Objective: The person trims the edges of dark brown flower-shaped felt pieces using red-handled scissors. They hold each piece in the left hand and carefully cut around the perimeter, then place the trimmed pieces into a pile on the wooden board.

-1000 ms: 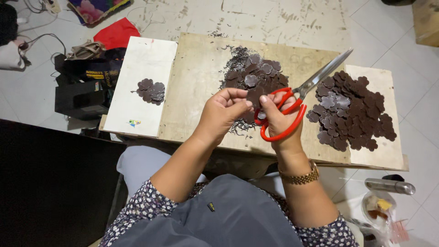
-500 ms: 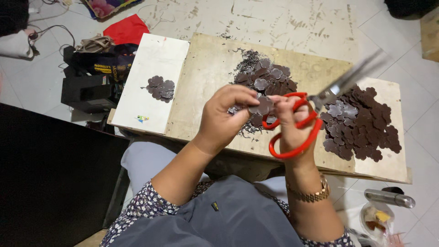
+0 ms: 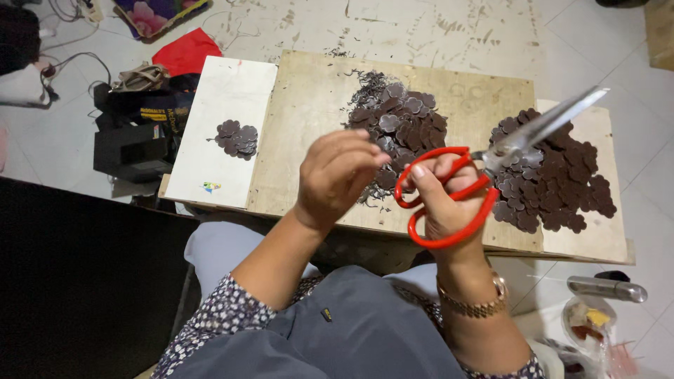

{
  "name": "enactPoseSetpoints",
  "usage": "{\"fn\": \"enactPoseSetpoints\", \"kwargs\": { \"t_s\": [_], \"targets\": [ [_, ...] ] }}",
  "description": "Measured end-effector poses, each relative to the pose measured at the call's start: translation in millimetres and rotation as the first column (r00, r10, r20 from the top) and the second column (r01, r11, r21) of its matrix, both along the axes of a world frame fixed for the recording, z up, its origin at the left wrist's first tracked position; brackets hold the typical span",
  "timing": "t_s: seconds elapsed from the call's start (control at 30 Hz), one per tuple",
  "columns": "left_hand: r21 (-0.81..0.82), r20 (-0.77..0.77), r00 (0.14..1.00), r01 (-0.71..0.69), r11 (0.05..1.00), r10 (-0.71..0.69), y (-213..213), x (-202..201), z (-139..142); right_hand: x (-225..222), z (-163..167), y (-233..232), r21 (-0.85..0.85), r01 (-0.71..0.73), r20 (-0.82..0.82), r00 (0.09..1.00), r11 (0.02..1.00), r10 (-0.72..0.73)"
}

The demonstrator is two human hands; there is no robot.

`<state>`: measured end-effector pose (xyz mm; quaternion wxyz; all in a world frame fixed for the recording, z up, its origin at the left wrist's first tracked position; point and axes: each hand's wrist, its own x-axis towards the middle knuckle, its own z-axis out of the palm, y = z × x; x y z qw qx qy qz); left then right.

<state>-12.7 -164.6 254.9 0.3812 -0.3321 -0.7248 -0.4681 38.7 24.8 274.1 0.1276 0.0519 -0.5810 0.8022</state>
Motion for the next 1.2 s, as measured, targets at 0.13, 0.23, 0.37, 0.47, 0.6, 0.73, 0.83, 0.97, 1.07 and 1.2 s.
{"fn": "enactPoseSetpoints", "kwargs": {
  "t_s": [0.13,0.23,0.37,0.47,0.6,0.73,0.83,0.97,1.07,1.2],
  "targets": [
    [-0.114,0.239,0.914,-0.310,0.944,0.329,-10.1,-37.3,-62.1,-23.7,-46.2,9.5,-0.018,0.099,0.105,0.990,0.995,-0.096],
    [-0.137,0.358,0.842,-0.381,0.915,0.404,-27.7,-43.2,-112.9,-34.0,-90.7,20.7,-0.054,0.166,0.129,0.979,0.985,-0.158],
    [-0.194,0.352,0.881,-0.260,0.946,0.315,-43.8,-22.4,-150.4,-28.0,-136.6,32.0,-0.058,0.208,0.258,0.948,0.976,-0.187],
    [-0.321,0.383,0.923,0.159,0.934,-0.026,-45.3,-3.4,-151.3,-31.8,-146.3,35.2,-0.064,0.222,0.245,0.949,0.973,-0.200],
    [-0.443,0.322,0.931,0.308,0.842,-0.171,-47.0,12.4,-146.1,-31.2,-139.2,28.3,-0.027,0.188,0.253,0.951,0.982,-0.176],
    [-0.439,0.376,0.918,0.297,0.848,-0.127,-43.7,11.2,-153.1,-28.2,-129.6,17.1,0.061,0.129,0.233,0.962,0.990,-0.140],
    [-0.217,0.627,0.779,0.209,0.953,-0.028,-32.8,11.3,-153.3,-25.6,-121.8,11.0,0.053,0.094,0.267,0.958,0.994,-0.105],
    [0.391,0.899,0.201,0.031,0.920,-0.389,-12.5,8.7,-125.8,-17.3,-101.4,7.0,0.145,0.022,0.240,0.969,0.989,-0.057],
    [0.678,0.733,0.064,0.009,0.735,-0.677,-6.2,14.8,-90.5,-6.7,-82.0,-1.9,0.127,-0.048,0.269,0.963,0.991,0.012],
    [0.692,0.722,0.021,0.014,0.722,-0.692,-8.2,24.1,-46.8,3.6,-53.5,-8.3,0.144,-0.071,0.222,0.974,0.987,0.038]
  ]
}}
